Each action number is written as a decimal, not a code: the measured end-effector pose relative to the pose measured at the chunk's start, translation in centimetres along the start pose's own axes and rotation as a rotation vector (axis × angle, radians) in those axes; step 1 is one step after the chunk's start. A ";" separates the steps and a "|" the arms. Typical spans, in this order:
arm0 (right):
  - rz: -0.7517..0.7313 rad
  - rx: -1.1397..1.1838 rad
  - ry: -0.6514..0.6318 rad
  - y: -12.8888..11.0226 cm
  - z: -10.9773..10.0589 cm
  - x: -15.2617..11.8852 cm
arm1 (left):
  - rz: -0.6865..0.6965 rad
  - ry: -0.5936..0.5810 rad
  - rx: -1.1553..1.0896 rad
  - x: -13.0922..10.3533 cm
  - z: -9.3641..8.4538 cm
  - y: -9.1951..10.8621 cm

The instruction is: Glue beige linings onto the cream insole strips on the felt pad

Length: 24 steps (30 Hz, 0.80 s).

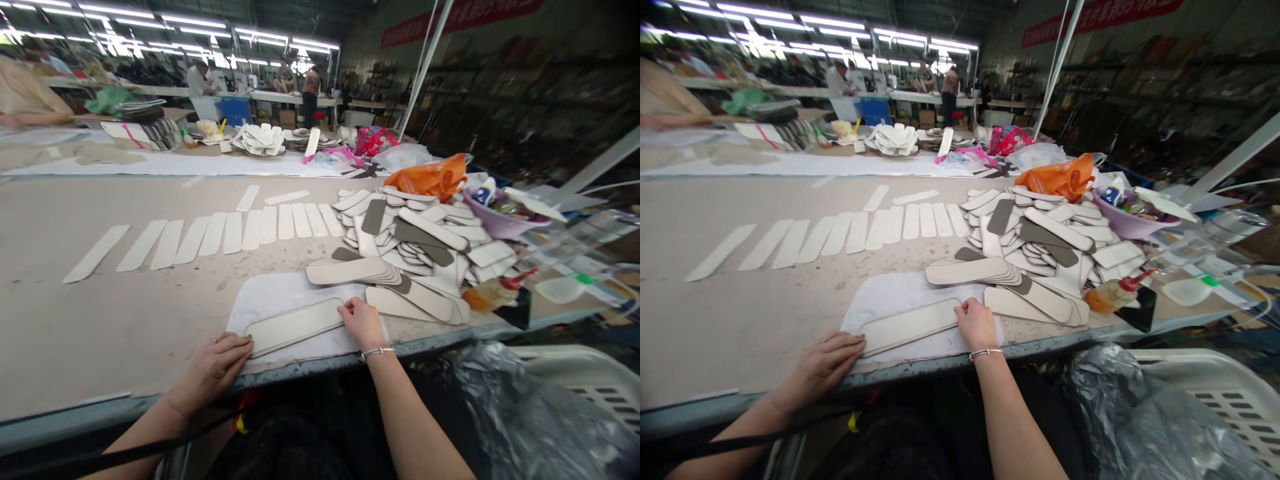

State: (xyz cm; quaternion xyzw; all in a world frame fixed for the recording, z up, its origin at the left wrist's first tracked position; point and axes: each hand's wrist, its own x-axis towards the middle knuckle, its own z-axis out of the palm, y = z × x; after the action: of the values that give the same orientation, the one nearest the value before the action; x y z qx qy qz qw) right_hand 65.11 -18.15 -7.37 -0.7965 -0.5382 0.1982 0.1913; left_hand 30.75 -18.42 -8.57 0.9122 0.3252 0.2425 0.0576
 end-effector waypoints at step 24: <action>-0.748 -0.215 -0.194 -3.9 3.1 -5.1 | 0.031 -0.037 -0.009 -0.7 0.8 -1.7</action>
State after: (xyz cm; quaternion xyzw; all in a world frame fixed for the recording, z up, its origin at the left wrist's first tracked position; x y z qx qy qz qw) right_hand 58.73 -21.32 -7.45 -0.5387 -0.8242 0.1318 0.1143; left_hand 29.73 -17.51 -10.00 0.9211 0.3089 0.2282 0.0641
